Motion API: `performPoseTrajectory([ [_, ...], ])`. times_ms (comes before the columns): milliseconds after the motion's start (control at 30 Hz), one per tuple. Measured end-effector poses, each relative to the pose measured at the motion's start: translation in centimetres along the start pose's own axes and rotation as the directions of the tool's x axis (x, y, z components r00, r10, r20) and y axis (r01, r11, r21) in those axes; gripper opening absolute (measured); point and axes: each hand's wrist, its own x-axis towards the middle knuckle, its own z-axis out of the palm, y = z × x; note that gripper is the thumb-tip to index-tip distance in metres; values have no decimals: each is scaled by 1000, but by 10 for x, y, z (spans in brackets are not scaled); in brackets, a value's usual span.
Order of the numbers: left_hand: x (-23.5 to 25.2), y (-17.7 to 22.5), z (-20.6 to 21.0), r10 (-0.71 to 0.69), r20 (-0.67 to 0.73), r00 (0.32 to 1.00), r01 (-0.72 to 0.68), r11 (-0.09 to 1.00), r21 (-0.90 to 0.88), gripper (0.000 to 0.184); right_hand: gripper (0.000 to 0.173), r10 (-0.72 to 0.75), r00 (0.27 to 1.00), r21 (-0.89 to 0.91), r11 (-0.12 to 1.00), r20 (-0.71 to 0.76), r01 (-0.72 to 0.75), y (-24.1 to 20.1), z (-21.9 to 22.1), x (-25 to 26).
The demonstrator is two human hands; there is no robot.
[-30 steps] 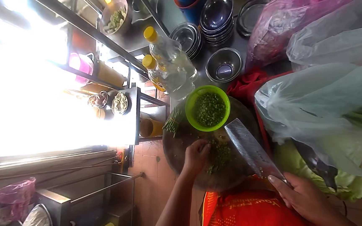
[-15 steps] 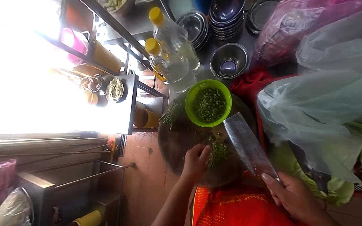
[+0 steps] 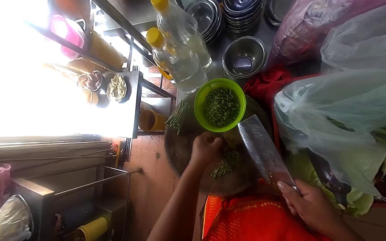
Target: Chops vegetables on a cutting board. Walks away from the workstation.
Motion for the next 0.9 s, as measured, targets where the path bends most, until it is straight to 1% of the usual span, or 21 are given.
performPoseTrajectory([
  [33,-3,-9,-5,84,38,996,-71,962,-265,16,40,-5,1000,8,1000,0,5,0,0,0],
  [67,-8,-16,-9,147,94,985,-82,868,-490,18,40,-9,1000,14,1000,-2,9,0,-1,-1],
  [100,-15,-21,-14,183,165,969,-40,778,-627,23,40,-10,1000,23,1000,-5,10,-1,-1,-1],
  [133,-22,-24,-17,201,232,952,18,718,-695,31,40,-7,1000,34,999,-4,8,-1,-1,-1],
  [167,-29,-25,-16,199,284,938,66,702,-710,39,39,-4,1000,40,999,-1,4,-2,-1,-2],
  [200,-36,-26,-13,184,315,931,89,723,-685,45,39,-2,1000,46,999,2,1,-3,-2,-2],
  [233,-41,-25,-6,163,319,934,81,772,-631,45,39,1,1000,49,999,6,-1,-3,-2,-1],
  [267,-45,-23,2,174,295,939,15,839,-544,41,39,3,1000,51,999,14,-4,-3,-2,-1],
  [333,-53,-20,17,280,236,931,-235,951,-202,26,38,0,1000,62,998,15,-1,-3,-2,0],
  [400,-58,-18,33,367,254,895,-416,892,175,26,38,-2,1000,65,998,23,0,-5,-3,0],
  [433,-61,-18,40,384,279,880,-459,838,296,26,37,-4,1000,61,998,24,2,-5,-3,0],
  [533,-64,-22,55,457,295,839,-544,707,451,20,37,2,1000,53,999,28,-4,-6,-3,0],
  [600,-62,-20,55,478,300,826,-564,681,467,19,37,6,1000,49,999,31,-7,-7,-3,2],
  [633,-62,-18,52,466,289,836,-548,722,421,18,37,7,999,43,999,35,-9,-7,-3,3],
  [667,-62,-16,47,430,270,862,-501,806,315,18,37,9,999,37,999,36,-11,-7,-3,3],
  [700,-63,-14,40,377,247,893,-415,901,127,17,37,16,999,32,999,37,-17,-8,-3,1],
  [733,-65,-13,33,307,227,924,-278,949,-149,17,36,27,999,28,999,40,-28,-9,-3,-1],
  [767,-67,-12,25,228,232,946,-104,888,-448,20,35,34,998,22,999,46,-35,-11,-4,-4],
  [800,-70,-12,18,168,265,950,61,731,-680,23,33,36,998,18,999,58,-37,-14,-5,-7],
  [833,-73,-12,10,137,297,945,174,558,-811,28,31,29,997,11,999,70,-30,-17,-4,-10],
  [900,-82,-13,-4,143,314,939,262,298,-918,34,30,-14,996,-13,1000,91,15,-18,-2,-13],
])
